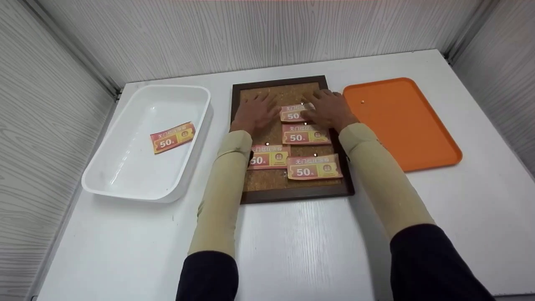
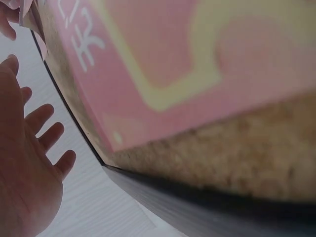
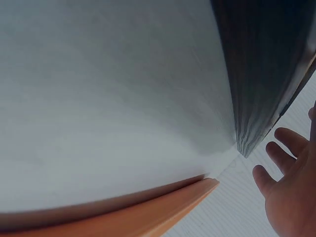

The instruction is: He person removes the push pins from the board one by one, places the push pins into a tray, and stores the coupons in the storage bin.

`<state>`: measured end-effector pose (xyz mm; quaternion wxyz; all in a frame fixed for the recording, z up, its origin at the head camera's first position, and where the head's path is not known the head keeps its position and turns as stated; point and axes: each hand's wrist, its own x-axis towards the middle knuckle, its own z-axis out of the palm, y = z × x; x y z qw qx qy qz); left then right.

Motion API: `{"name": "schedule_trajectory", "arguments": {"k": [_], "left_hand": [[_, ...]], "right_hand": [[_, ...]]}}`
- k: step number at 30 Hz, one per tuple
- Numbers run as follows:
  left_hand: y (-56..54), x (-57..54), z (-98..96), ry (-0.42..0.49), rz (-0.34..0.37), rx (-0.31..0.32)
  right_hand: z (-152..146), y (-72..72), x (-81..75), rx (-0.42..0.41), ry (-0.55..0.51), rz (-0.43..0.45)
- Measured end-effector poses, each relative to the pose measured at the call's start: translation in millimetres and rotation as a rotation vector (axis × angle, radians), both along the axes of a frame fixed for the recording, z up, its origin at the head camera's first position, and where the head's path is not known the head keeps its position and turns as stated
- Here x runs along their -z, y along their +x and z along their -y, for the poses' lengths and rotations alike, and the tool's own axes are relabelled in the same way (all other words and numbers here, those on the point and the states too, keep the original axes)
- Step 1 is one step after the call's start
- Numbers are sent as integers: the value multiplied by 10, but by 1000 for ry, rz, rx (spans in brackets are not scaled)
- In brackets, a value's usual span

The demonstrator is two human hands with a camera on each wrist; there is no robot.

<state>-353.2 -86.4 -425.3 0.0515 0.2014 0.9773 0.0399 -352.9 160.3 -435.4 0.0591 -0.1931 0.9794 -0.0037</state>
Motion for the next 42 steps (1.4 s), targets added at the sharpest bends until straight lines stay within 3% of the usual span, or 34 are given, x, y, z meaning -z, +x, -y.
{"name": "schedule_trajectory", "arguments": {"k": [12, 26, 32, 42], "left_hand": [[32, 26, -96, 85, 65, -42], [82, 19, -194, 19, 44, 3], [103, 1, -234, 16, 57, -26], [120, -27, -280, -10, 75, -47]], "right_hand": [[-1, 8, 11, 24, -49, 14], [43, 24, 18, -3, -47, -22], [37, 35, 4, -8, -68, -33], [51, 34, -77, -4, 5, -15]]}}
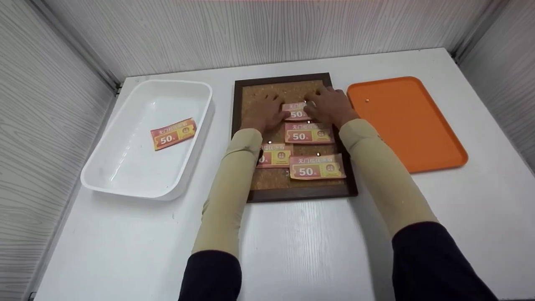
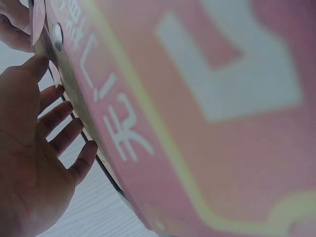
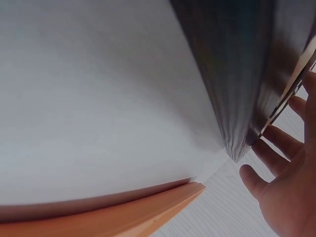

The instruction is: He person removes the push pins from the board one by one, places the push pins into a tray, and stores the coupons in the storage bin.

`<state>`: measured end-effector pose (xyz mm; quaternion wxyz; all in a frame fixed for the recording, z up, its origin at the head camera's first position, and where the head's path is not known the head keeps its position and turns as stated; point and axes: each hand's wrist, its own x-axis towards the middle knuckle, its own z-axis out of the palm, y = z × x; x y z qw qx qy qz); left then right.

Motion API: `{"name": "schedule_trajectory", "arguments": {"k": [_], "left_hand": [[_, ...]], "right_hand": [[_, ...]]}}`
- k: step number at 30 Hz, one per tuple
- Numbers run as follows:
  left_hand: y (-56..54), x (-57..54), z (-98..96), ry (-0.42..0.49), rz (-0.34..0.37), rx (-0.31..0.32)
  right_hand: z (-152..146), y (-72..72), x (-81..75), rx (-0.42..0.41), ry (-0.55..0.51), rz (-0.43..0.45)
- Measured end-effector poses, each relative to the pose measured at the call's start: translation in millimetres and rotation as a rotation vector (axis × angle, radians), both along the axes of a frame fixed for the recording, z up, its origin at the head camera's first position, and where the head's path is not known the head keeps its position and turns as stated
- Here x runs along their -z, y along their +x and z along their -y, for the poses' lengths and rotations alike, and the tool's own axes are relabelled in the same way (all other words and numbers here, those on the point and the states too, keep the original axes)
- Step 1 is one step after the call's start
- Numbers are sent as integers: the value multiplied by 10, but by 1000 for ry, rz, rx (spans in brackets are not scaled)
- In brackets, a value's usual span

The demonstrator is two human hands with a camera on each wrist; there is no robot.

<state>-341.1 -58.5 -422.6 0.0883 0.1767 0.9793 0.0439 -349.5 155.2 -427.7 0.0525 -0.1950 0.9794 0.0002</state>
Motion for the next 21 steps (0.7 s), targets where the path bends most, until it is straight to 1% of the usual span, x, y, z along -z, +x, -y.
{"name": "schedule_trajectory", "arguments": {"k": [6, 11, 18, 21], "left_hand": [[7, 27, 13, -17, -22, 1], [12, 40, 15, -34, -46, 13], [6, 22, -6, -74, -59, 24], [10, 35, -19, -79, -58, 27]], "right_hand": [[25, -9, -11, 2, 9, 10], [40, -8, -17, -2, -19, 1], [37, -26, -33, -53, -58, -50], [39, -38, -23, -61, -73, -66]]}}
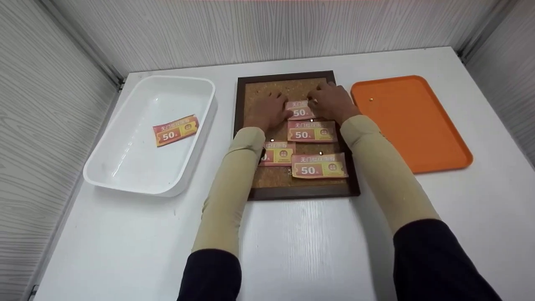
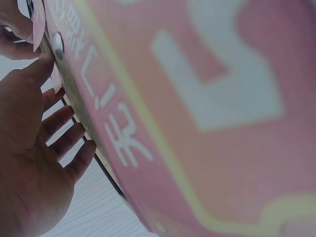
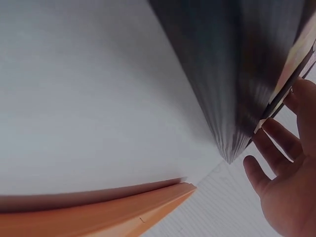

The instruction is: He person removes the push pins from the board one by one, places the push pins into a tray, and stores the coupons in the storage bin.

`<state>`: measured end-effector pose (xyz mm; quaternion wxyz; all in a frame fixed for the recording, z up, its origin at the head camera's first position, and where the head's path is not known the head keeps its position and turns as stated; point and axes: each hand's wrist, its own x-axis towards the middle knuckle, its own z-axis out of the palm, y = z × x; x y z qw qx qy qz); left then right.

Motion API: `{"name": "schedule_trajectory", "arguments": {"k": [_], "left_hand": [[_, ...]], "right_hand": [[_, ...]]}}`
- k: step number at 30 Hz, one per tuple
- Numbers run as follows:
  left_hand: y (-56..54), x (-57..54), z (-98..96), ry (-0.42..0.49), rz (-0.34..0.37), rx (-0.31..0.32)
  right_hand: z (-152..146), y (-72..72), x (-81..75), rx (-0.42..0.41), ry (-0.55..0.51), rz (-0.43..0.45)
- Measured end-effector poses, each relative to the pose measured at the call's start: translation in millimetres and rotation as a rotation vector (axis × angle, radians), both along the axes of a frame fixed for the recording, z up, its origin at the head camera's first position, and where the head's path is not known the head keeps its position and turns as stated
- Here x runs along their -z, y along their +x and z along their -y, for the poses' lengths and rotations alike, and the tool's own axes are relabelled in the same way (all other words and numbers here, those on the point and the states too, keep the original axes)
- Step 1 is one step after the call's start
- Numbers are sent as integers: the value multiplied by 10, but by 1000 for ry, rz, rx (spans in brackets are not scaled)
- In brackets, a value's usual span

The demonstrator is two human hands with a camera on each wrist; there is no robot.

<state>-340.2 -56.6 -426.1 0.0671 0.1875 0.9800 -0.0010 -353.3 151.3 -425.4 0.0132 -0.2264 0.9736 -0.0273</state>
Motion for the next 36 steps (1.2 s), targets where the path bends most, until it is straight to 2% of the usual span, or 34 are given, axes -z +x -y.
{"name": "schedule_trajectory", "arguments": {"k": [7, 14, 19, 26, 31, 33, 36], "left_hand": [[-11, -11, -9, 21, 16, -14], [3, -6, -16, 76, 25, -16], [9, -21, -47, 70, 14, -12], [-10, -34, -101, 49, 20, -21], [-9, -43, -137, 13, 13, -38], [-8, -43, -147, 40, 25, -60], [-14, -48, -149, 146, 103, -122]], "right_hand": [[58, -47, -34, -3, 11, -37], [112, -55, -64, 42, 14, -48], [130, -81, -76, 57, 19, -65], [130, -86, -79, 13, 116, -95], [130, -78, -70, 2, 128, -92], [131, -76, -63, -1, 121, -92], [131, -69, -53, -9, 133, -93]]}}
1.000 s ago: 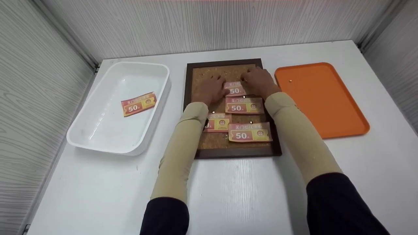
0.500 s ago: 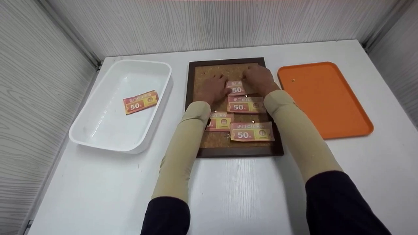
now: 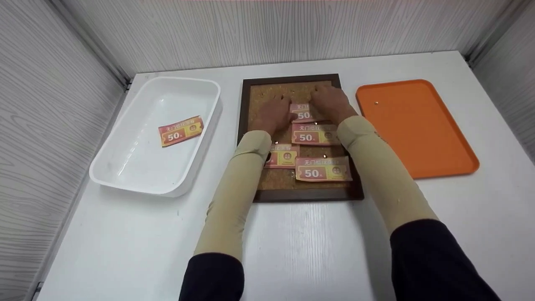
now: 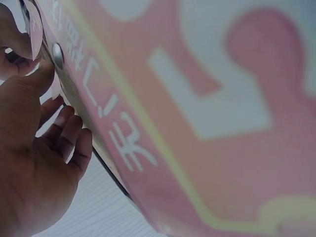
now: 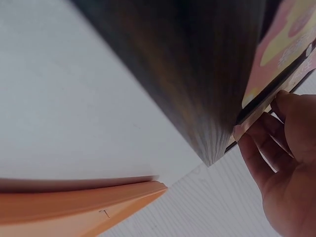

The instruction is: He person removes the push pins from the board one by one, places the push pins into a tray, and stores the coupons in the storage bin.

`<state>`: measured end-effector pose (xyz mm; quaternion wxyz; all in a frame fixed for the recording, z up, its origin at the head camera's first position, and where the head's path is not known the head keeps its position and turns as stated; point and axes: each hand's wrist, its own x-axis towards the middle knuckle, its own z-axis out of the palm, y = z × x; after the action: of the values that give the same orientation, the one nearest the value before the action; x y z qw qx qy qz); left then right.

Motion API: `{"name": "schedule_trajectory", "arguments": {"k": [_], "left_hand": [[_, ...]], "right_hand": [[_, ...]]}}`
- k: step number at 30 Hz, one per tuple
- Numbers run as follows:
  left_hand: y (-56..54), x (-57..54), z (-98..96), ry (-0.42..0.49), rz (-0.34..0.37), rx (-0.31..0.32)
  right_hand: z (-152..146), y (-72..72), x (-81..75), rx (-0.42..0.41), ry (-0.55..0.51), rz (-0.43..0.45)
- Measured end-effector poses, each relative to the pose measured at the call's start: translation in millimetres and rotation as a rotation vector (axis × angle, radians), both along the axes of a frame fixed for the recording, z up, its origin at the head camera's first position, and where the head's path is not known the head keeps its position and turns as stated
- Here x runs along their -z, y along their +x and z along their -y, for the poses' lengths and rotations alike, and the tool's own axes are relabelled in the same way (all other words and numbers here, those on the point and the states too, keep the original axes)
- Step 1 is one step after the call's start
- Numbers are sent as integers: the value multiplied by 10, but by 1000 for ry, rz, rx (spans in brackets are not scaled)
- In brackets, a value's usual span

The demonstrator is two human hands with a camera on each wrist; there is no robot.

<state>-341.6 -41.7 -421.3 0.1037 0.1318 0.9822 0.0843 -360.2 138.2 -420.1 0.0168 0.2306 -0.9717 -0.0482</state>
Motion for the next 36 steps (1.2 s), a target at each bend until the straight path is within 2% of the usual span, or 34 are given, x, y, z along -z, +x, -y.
{"name": "schedule_trajectory", "arguments": {"k": [3, 6, 13, 20, 26, 32, 36], "left_hand": [[-11, -7, 6, 134, 92, -66], [-22, -21, 17, 239, 156, -99], [-41, -65, 47, 347, 224, -117], [0, -38, 87, 403, 199, -109], [20, -48, 97, 439, 184, -140], [16, -58, 101, 433, 191, -143], [15, -41, 104, 437, 190, -151]], "right_hand": [[2, 11, -5, -5, 20, 1], [3, 27, -20, -9, 41, 8], [-5, 33, -57, -9, 73, 31], [-28, 69, -17, -22, 62, 21], [-32, 85, -1, -30, 38, 9], [-24, 77, -30, -13, -11, 59], [-20, 72, -29, -18, -7, 66]]}}
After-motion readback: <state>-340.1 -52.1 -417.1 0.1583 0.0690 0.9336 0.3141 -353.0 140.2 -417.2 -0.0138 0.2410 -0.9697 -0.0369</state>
